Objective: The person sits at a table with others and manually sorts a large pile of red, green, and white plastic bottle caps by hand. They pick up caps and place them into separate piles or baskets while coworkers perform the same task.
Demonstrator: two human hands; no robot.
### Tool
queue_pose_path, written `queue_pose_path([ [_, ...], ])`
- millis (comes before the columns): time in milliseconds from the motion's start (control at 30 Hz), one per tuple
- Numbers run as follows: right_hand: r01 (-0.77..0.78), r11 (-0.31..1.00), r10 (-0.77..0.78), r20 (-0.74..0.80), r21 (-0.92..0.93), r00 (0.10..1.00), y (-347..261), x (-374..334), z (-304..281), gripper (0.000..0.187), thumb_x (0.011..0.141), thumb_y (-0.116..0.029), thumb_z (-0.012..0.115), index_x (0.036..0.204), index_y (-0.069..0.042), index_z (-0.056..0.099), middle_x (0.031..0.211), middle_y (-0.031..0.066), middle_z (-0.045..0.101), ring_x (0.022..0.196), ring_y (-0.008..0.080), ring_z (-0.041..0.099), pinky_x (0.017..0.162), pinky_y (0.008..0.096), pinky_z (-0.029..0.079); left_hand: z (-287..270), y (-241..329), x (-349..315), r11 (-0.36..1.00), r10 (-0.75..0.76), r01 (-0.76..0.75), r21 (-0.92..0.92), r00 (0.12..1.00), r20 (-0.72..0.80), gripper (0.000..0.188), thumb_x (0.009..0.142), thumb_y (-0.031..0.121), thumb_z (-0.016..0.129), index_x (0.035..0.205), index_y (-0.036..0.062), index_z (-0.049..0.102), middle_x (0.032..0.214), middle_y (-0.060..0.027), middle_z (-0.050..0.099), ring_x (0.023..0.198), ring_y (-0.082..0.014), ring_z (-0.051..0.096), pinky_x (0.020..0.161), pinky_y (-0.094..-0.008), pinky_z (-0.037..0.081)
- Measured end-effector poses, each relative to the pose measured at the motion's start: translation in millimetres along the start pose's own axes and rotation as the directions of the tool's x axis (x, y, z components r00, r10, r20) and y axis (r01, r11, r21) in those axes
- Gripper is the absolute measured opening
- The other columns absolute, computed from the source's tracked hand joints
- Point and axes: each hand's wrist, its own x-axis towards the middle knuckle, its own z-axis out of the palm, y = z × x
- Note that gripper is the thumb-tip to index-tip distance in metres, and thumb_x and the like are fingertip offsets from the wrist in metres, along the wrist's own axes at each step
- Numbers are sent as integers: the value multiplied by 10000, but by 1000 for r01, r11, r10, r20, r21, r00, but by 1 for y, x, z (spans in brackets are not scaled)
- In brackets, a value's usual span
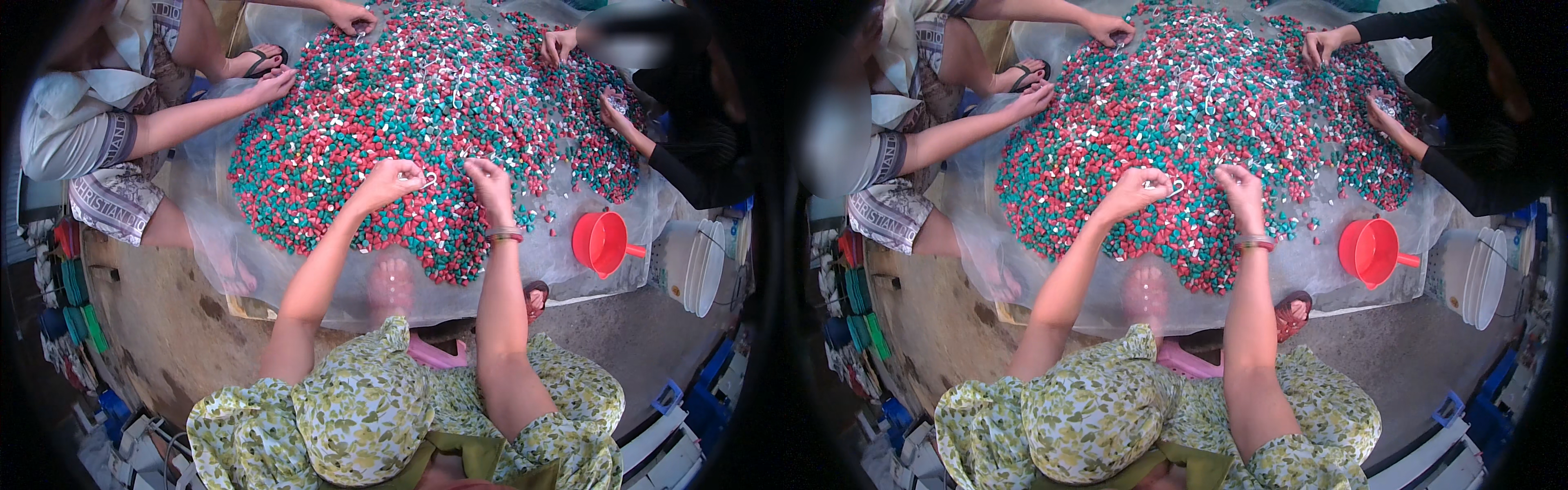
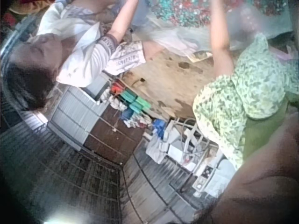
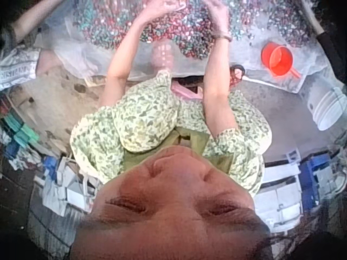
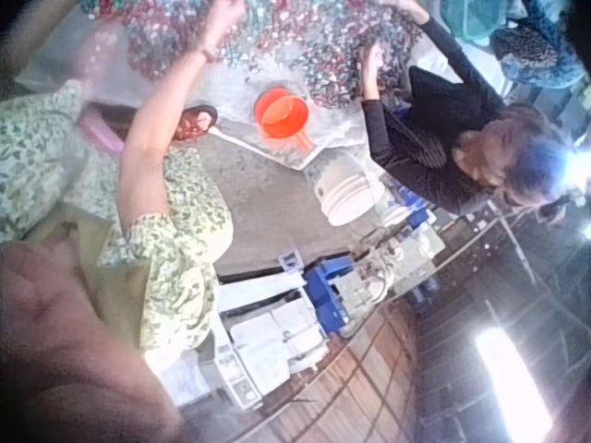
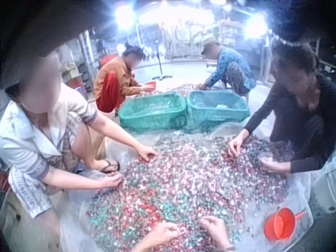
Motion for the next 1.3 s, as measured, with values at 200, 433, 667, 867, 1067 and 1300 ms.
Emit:
queue_pose_path([
  [200, 64, 831, -111, -52, -553, 993, 5, 3, 37, 225, 801, -263, 713, 922, -74, 724, 720, 123, 682, 671, 225, 667, 622, 358, 505, -3, 18, -1, 525, 161, 30, -850, 978, 135, 274, 952, 258, 483, 841, 11, 527, 803, -76, 524, 566, -80, 472, 363, -165, 357],
  [433, -232, 580, 62, 241, 781, 968, -37, -18, 1, 163, 892, -206, 641, 911, -46, 619, 675, -13, 513, 566, 89, 475, 455, 227, 351, -2, 10, 56, 395, 185, 146, -907, 954, 234, 212, 938, 234, 542, 940, 26, 580, 850, -69, 583, 596, -121, 546, 386, -169, 415],
  [667, -199, -136, -102, 186, 971, 977, -15, -34, -47, 273, 878, -110, 552, 1143, -45, 551, 895, 82, 545, 802, 197, 507, 498, 248, 422, 24, 12, 105, 993, 105, -104, -58, 994, 21, 269, 834, 187, 687, 1046, 28, 642, 915, -89, 661, 721, -183, 637, 594, -304, 502],
  [867, -172, -427, -218, 84, 888, 972, -8, -37, -55, 502, 922, -96, 440, 1418, -68, 373, 1277, 140, 512, 1171, 297, 478, 980, 432, 430, 43, -13, 95, 614, 484, -336, 714, 875, -4, 137, 811, 108, 644, 927, 38, 625, 883, -164, 574, 845, -366, 616, 749, -448, 526],
  [1067, -195, -421, -257, 89, 886, 962, -40, -47, -49, 496, 1002, -271, 339, 1434, -27, 329, 1469, 145, 376, 1390, 305, 298, 1132, 486, 259, 24, -30, 109, 720, 484, -357, 594, 873, -62, 147, 818, 141, 642, 878, 10, 610, 833, -201, 605, 842, -370, 612, 767, -445, 502],
  [1300, -197, -163, -253, 152, 967, 955, -20, -49, -61, 378, 997, -224, 446, 1323, -31, 450, 778, 14, 474, 691, 134, 438, 612, 258, 401, 37, -36, 99, 628, 490, -377, 681, 871, 31, 186, 821, 136, 659, 981, 45, 633, 883, -167, 595, 881, -365, 590, 767, -455, 484],
])
